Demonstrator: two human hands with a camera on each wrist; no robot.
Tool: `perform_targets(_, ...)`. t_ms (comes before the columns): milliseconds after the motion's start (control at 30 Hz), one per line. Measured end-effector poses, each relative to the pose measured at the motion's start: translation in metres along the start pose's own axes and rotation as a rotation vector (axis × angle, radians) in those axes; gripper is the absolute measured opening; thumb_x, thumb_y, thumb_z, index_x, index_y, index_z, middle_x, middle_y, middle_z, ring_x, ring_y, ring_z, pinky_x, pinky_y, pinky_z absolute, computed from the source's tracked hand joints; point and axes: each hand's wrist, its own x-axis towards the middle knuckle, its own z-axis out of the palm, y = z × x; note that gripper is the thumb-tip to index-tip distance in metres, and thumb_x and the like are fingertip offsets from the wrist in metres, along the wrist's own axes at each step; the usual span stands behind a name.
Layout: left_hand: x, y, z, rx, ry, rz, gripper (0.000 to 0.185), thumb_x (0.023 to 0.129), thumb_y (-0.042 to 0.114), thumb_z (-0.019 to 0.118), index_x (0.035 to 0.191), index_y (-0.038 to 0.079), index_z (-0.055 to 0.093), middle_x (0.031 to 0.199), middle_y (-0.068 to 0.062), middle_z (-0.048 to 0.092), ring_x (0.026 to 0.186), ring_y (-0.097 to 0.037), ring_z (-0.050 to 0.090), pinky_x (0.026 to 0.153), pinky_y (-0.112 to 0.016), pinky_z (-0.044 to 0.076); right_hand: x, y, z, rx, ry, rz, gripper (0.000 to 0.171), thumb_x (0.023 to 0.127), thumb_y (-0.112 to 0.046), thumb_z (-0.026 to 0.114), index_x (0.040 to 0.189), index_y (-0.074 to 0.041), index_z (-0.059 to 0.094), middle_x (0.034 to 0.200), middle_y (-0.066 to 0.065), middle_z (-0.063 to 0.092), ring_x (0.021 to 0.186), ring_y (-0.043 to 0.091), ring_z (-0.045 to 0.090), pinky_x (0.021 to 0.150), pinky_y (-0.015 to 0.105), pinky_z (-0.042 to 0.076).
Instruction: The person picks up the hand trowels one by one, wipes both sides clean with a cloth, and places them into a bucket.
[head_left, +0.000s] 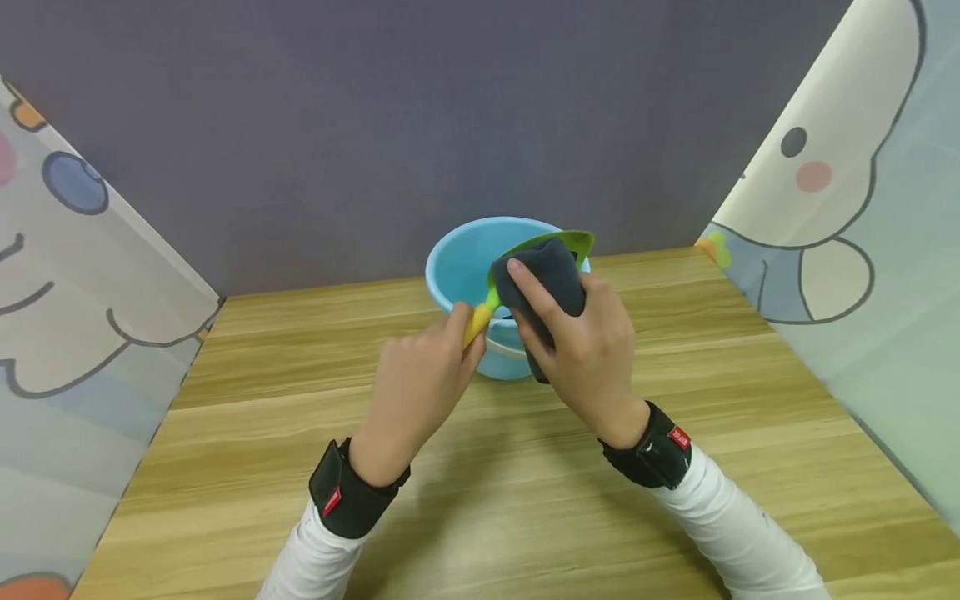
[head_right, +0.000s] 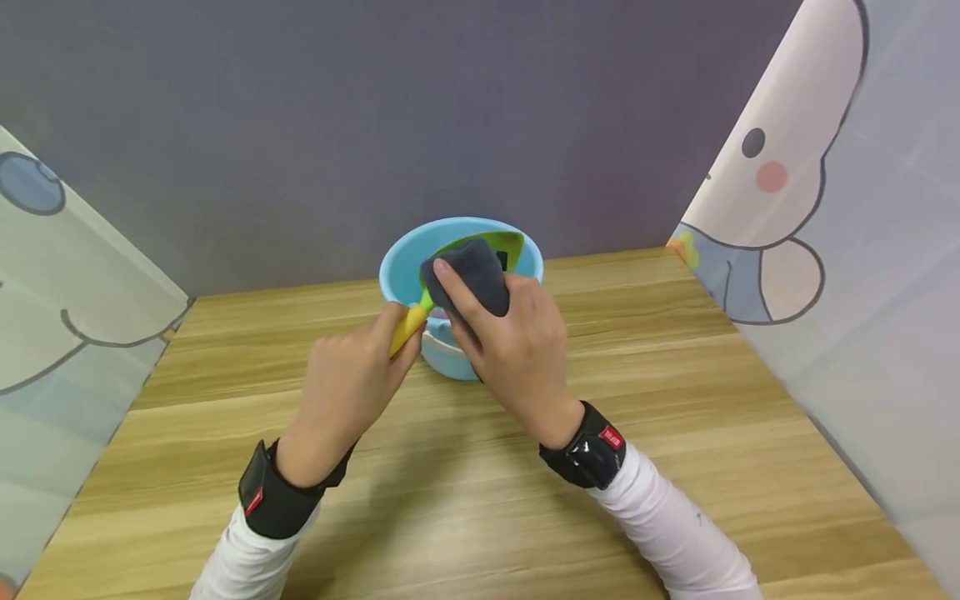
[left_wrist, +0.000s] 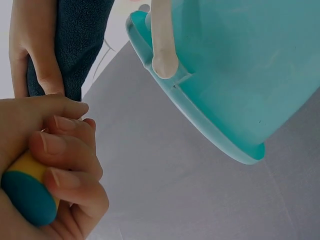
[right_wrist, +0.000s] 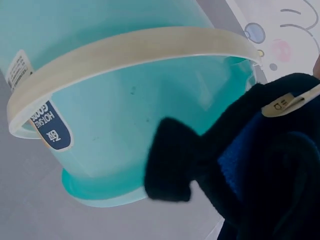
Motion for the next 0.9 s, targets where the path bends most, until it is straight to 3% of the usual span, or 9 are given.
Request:
perform_targets(433, -0.001, -0.006, -0.003, -0.003, 0.003, -0.009, 0.023, 0.096, 0.021, 0.068, 0.089, 0.006, 0.054, 0.055, 0.003, 0.039, 0.039, -0.010, 0.035, 0.038, -0.025, 0.023, 0.004, 0.004, 0.003, -0.007, 0.053, 0.047, 0.039, 0.100, -0.034, 0.064, 0.138, -0.028, 0.060, 0.105, 0.032, 0.055, 0.083, 0.043, 0.057, 0.065, 0.053, 0.052)
perform_targets(900, 0.000, -0.008, -0.002, -0.057, -0.016, -0.035, 0.024, 0.098, 0.024, 0.067, 0.090, 0.005, 0.054, 0.057, 0.003, 0.036, 0.040, -0.011, 0.032, 0.039, -0.025, 0.022, 0.012, 0.017, -0.002, 0.002, 0.130, 0.151, 0.041, 0.096, -0.027, 0.069, 0.136, -0.031, 0.062, 0.107, 0.031, 0.056, 0.089, 0.043, 0.056, 0.069, 0.057, 0.050)
